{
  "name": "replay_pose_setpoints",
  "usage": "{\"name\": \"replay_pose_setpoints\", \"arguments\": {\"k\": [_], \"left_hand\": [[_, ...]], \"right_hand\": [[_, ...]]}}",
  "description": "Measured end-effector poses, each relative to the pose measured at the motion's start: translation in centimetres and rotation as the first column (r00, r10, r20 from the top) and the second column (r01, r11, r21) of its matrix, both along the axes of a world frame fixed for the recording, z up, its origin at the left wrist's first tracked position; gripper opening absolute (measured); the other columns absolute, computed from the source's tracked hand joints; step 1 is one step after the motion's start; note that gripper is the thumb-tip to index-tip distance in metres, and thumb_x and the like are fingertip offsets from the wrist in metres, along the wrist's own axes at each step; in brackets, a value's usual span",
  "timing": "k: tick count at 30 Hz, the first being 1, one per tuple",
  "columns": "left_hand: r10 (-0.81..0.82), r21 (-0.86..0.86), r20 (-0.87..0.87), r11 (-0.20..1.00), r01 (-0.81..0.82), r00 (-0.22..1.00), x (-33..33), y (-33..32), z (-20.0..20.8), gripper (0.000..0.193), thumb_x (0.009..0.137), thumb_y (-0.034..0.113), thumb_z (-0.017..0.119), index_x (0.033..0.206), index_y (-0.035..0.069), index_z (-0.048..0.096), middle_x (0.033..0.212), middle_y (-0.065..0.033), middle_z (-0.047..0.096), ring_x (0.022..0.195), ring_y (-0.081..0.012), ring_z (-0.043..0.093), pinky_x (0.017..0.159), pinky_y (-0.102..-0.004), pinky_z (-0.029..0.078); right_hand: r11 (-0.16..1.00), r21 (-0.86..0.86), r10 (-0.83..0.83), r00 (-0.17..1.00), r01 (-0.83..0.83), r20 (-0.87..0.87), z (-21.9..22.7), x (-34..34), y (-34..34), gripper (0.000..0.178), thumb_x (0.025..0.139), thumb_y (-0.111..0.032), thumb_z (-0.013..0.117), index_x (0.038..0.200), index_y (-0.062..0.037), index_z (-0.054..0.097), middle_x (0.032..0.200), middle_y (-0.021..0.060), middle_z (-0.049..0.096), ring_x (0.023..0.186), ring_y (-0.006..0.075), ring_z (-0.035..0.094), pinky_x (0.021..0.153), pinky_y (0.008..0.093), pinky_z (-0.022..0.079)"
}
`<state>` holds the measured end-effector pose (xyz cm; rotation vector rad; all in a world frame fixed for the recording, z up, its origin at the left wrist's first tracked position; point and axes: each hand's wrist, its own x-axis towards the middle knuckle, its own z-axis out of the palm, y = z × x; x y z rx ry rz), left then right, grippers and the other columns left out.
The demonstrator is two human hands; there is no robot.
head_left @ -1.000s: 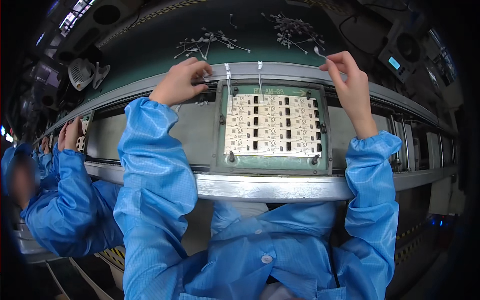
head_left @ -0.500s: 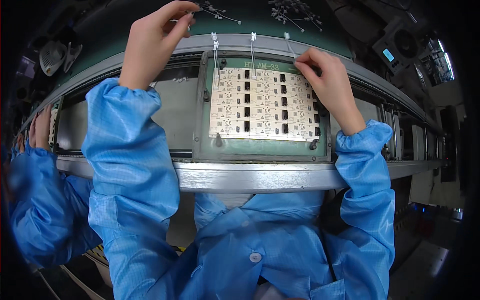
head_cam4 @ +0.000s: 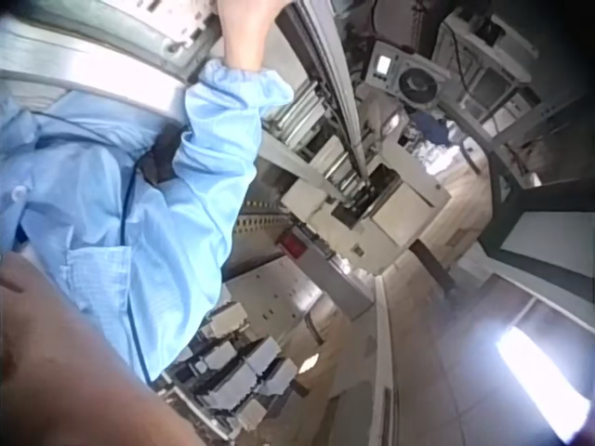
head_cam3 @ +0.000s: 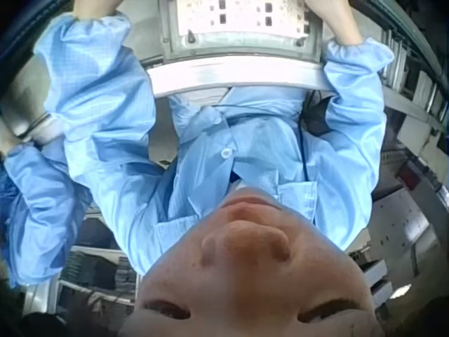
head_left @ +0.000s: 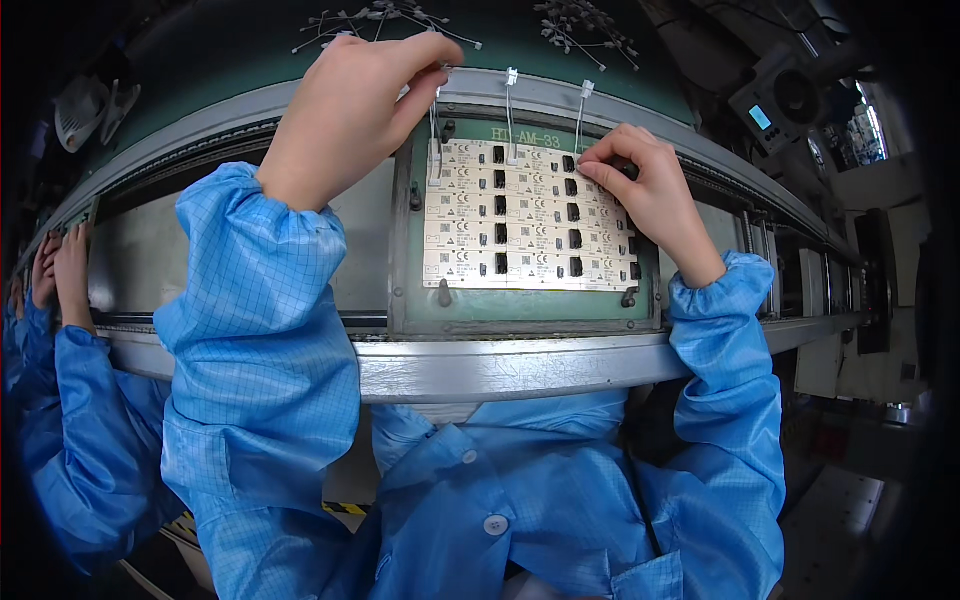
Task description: Manually inserting and connecting small electronic components on a printed circuit board on an assembly line.
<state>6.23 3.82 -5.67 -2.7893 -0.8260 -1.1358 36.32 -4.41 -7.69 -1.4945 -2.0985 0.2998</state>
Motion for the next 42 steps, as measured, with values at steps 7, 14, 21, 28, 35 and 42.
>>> {"name": "replay_pose_setpoints", "arguments": {"k": [7,14,21,28,35,42], "left_hand": [[0.04,-0.005,0.083,0.999,-0.039,0.996,0.5,-0.7,-0.1,0.006,0.093,0.01,0.064,0.098,0.009,0.065,0.077,-0.0083,0.071,0.07,-0.0265,0.067,0.086,-0.0393,0.047],[0.063,-0.102,0.026,0.993,-0.06,0.998,-0.9,-2.7,-0.9,0.01,0.088,0.007,0.066,0.097,0.008,0.066,0.079,-0.0061,0.069,0.076,-0.0261,0.065,0.089,-0.0404,0.044],[0.028,-0.127,-0.036,0.991,-0.032,0.999,-0.4,-3.6,-1.0,0.011,0.088,0.007,0.066,0.098,0.008,0.068,0.084,-0.0051,0.071,0.088,-0.0241,0.067,0.094,-0.0421,0.042],[0.036,-0.077,0.012,0.996,-0.035,0.999,-0.8,-3.6,-0.7,0.011,0.087,0.006,0.067,0.097,0.008,0.069,0.088,-0.0037,0.071,0.092,-0.023,0.066,0.097,-0.0433,0.041],[0.023,-0.097,0.0,0.995,-0.023,1.0,-0.8,-3.8,-0.9,0.011,0.087,0.007,0.068,0.097,0.008,0.068,0.088,-0.0037,0.071,0.094,-0.0224,0.066,0.099,-0.0441,0.04],[0.045,-0.108,0.006,0.993,-0.044,0.999,-0.5,-3.7,-0.7,0.01,0.086,0.007,0.067,0.096,0.008,0.069,0.087,-0.0028,0.072,0.094,-0.0224,0.066,0.098,-0.0438,0.04]], "right_hand": [[0.995,0.072,-0.074,0.982,0.063,0.173,0.5,-0.8,-1.5,0.008,0.088,-0.011,0.072,0.09,-0.0028,0.072,0.087,0.0052,0.063,0.086,0.019,0.06,0.092,0.0355,0.038],[0.99,0.095,0.076,0.961,-0.105,0.264,0.6,0.6,-2.3,0.018,0.086,-0.011,0.071,0.104,-0.0105,0.076,0.097,0.0011,0.06,0.097,0.0184,0.053,0.097,0.0347,0.031],[0.998,0.05,0.027,0.988,-0.035,0.151,0.0,0.4,-1.0,0.008,0.085,-0.011,0.071,0.093,-0.008,0.071,0.094,0.0003,0.06,0.097,0.018,0.054,0.094,0.0355,0.031],[1.0,0.021,0.004,1.0,-0.004,-0.001,-0.4,0.5,-0.5,0.006,0.084,-0.012,0.073,0.088,-0.0077,0.072,0.09,-0.0002,0.061,0.092,0.0155,0.055,0.094,0.0347,0.031],[0.999,0.039,-0.009,0.997,0.006,0.082,-0.6,0.5,-0.9,0.007,0.084,-0.013,0.073,0.089,-0.0084,0.073,0.093,0.0001,0.06,0.093,0.0165,0.053,0.094,0.0349,0.031],[0.994,0.072,0.065,0.971,-0.084,0.228,1.1,0.9,-1.5,0.018,0.083,-0.009,0.07,0.1,-0.01,0.076,0.101,0.0011,0.059,0.099,0.0189,0.053,0.096,0.0352,0.031]]}}
